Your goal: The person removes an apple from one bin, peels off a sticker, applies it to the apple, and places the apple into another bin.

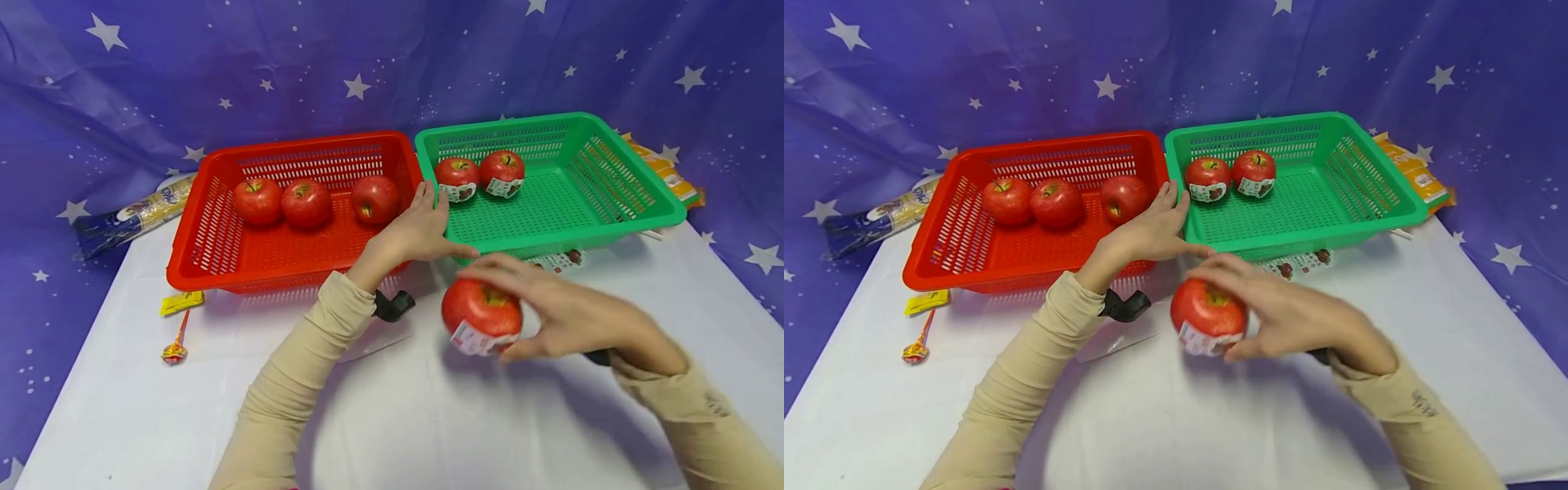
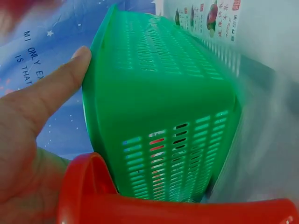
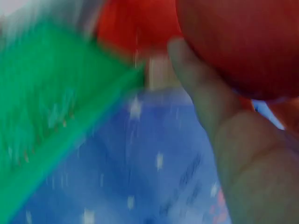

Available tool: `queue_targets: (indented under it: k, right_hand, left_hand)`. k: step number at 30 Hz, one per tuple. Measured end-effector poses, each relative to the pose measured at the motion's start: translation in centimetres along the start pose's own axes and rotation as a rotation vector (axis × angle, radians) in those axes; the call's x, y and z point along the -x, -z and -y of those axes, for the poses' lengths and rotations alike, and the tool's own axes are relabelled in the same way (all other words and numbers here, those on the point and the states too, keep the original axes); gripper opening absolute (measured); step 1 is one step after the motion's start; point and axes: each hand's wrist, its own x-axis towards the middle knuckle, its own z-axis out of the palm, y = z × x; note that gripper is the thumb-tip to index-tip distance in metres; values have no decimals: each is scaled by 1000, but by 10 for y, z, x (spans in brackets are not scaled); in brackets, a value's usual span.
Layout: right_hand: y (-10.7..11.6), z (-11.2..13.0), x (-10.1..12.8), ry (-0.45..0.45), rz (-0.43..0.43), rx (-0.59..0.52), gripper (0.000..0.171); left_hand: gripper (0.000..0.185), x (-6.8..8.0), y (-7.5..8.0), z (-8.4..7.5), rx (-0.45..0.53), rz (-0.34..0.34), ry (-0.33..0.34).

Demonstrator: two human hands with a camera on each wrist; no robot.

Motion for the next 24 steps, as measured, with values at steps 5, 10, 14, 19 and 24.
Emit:
queue_targets:
  k: [5, 10, 14, 19, 24]
  right_hand:
    - [91, -35, -5, 9, -185, 77, 100]
    - [147, -102, -23, -324, -134, 212, 94]
    - [154, -157, -44, -504, 52, 292, 94]
    - [142, -197, -57, -615, 166, 296, 95]
    - [130, -209, -59, -716, 187, 251, 94]
  left_hand:
    - [113, 0, -1, 3, 9, -31, -9]
    - [114, -1, -4, 7, 38, -71, -35]
    - [113, 0, -9, 11, 53, -119, -57]
    - [112, 1, -19, 13, 89, -153, -68]
    - [111, 2, -20, 11, 105, -157, -75]
